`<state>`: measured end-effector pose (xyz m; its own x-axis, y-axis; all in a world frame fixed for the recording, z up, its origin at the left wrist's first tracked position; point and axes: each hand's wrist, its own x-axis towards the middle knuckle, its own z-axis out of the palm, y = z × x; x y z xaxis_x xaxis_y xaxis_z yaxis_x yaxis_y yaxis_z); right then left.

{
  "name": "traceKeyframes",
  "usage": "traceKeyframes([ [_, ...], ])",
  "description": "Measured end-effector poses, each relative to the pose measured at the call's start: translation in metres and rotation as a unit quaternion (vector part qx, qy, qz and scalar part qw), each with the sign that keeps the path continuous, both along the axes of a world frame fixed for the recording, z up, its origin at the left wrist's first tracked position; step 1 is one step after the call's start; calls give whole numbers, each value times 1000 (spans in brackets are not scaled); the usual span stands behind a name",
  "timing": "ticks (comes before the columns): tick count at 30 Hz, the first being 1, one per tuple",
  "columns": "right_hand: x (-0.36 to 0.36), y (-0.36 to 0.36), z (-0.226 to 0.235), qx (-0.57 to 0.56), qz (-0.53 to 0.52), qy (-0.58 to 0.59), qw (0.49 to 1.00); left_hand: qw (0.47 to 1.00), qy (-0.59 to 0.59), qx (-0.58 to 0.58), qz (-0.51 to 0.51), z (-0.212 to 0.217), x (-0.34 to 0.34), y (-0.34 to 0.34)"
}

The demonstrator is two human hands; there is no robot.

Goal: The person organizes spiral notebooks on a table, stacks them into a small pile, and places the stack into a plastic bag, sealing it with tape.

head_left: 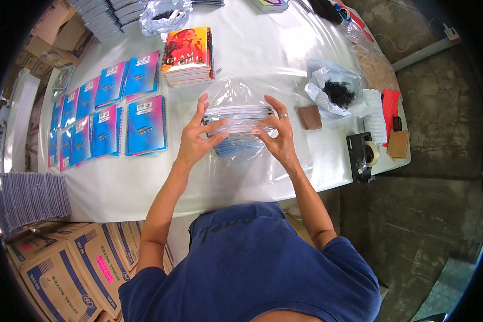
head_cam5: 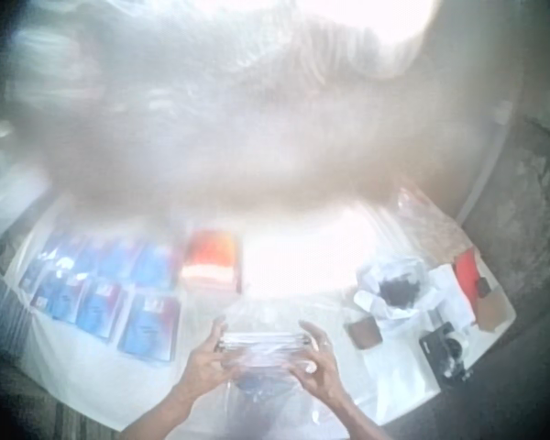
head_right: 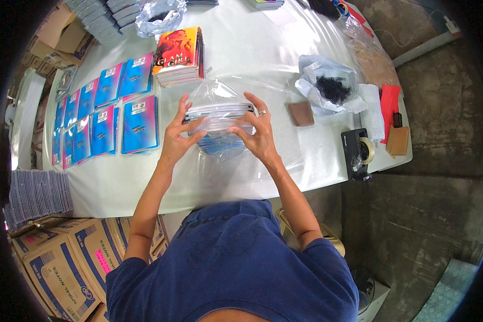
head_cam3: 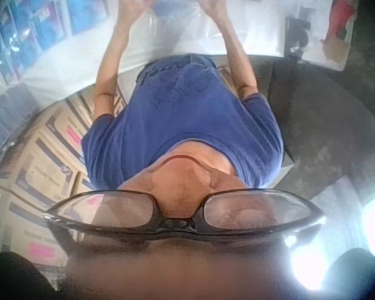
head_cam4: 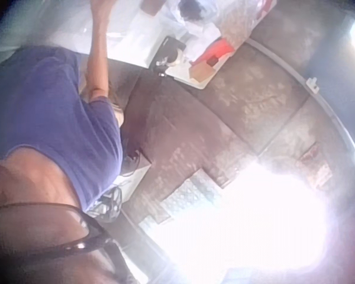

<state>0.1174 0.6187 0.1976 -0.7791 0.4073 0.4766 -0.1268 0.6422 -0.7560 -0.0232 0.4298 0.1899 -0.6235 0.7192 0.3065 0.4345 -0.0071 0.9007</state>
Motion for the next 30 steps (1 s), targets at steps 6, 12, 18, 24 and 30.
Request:
traceKeyframes([
  [6,-8,8,16,38,20,-60,997,993,104,-44,-31,16,-15,3],
  [12,-14,14,24,76,-1,-93,993,994,72,-59,-48,11,-32,15],
  [18,-23,22,27,12,4,-111,994,997,83,-1,-3,7,-32,23],
  [24,-33,33,27,-260,44,-175,948,956,-247,-117,-109,19,-48,28],
  [30,-34,35,23,-345,93,-193,914,897,-335,-147,-246,19,-65,34],
])
